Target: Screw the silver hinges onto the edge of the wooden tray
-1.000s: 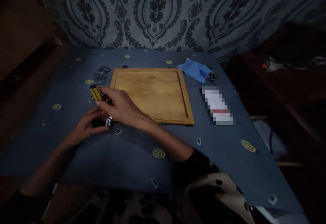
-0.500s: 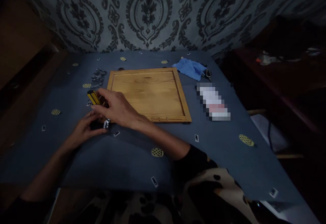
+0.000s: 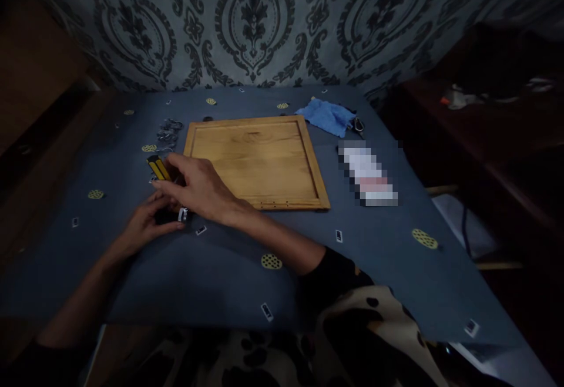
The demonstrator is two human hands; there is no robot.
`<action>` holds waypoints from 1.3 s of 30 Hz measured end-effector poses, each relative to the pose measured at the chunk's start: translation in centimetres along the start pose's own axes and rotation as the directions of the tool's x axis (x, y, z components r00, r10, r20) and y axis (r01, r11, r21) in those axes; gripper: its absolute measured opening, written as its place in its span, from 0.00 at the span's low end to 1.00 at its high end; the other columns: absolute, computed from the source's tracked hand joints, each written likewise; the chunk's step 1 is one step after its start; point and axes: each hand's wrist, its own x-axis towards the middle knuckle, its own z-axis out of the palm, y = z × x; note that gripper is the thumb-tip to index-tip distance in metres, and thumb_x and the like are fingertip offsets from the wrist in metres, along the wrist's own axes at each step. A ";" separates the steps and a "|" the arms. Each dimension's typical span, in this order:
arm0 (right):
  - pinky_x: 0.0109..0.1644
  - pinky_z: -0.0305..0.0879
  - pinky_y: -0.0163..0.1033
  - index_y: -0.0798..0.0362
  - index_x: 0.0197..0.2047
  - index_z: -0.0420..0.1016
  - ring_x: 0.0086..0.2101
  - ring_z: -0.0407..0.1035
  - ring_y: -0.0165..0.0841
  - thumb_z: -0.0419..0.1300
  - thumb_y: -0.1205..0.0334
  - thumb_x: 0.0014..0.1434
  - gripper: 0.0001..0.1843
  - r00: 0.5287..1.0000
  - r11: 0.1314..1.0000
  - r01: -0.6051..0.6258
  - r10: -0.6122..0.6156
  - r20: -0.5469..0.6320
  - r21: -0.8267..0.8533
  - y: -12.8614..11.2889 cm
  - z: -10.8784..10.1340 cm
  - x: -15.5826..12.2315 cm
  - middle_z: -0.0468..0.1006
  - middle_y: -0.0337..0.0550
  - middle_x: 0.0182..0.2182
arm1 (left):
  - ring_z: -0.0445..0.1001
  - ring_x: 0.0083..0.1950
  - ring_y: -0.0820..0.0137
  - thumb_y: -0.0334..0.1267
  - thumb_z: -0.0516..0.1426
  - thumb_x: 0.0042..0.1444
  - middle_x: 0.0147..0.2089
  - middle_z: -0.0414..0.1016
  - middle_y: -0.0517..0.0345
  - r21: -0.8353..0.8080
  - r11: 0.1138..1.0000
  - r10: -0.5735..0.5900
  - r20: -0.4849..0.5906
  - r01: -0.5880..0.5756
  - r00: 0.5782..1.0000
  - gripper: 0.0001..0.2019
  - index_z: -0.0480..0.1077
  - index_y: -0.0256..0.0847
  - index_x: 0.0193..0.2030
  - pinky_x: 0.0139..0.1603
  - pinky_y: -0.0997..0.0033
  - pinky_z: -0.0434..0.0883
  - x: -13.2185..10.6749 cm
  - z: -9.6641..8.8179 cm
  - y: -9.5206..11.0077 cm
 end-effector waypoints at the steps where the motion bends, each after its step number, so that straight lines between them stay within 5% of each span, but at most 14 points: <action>1: 0.32 0.65 0.34 0.48 0.31 0.62 0.31 0.67 0.30 0.67 0.54 0.67 0.19 1.000 1.000 0.004 -0.004 -0.013 0.004 -0.1 0.0 0.0 0.68 0.33 0.27 | 0.77 0.55 0.55 0.56 0.69 0.60 0.51 0.79 0.52 -0.001 1.000 -0.003 0.000 0.003 1.000 0.21 0.80 0.46 0.54 0.58 0.54 0.74 0.0 0.0 0.0; 4: 0.33 0.68 0.35 0.47 0.32 0.62 0.31 0.69 0.31 0.66 0.50 0.67 0.20 0.999 1.000 0.007 -0.007 -0.048 0.010 -0.3 -0.4 0.0 0.69 0.34 0.27 | 0.76 0.53 0.56 0.57 0.68 0.61 0.49 0.77 0.53 -0.006 1.000 -0.021 0.010 0.021 1.000 0.22 0.80 0.46 0.54 0.56 0.56 0.74 0.0 0.0 0.2; 11: 0.34 0.65 0.35 0.47 0.31 0.59 0.31 0.69 0.32 0.65 0.59 0.67 0.18 0.997 0.994 0.036 -0.042 -0.063 -0.100 0.1 -1.1 0.2 0.67 0.33 0.26 | 0.73 0.47 0.60 0.62 0.67 0.60 0.44 0.74 0.55 -0.003 1.000 -0.027 0.025 0.027 0.999 0.26 0.80 0.46 0.55 0.52 0.59 0.72 0.1 -0.3 0.3; 30: 0.33 0.63 0.35 0.48 0.34 0.61 0.30 0.68 0.31 0.62 0.59 0.70 0.15 0.997 0.991 0.061 -0.055 0.053 -0.122 1.5 -1.1 0.3 0.69 0.33 0.26 | 0.74 0.48 0.59 0.58 0.65 0.63 0.45 0.74 0.55 0.100 0.995 -0.022 0.013 0.021 1.000 0.23 0.79 0.45 0.56 0.52 0.58 0.74 -0.5 -0.1 0.5; 39: 0.33 0.62 0.35 0.47 0.33 0.59 0.30 0.67 0.31 0.62 0.59 0.70 0.17 0.996 0.989 0.078 -0.072 0.048 -0.127 1.5 -1.2 0.2 0.67 0.32 0.26 | 0.77 0.59 0.58 0.51 0.57 0.74 0.58 0.78 0.51 0.251 0.950 0.207 -0.070 -0.183 0.976 0.15 0.70 0.47 0.58 0.61 0.56 0.75 -2.9 0.4 2.4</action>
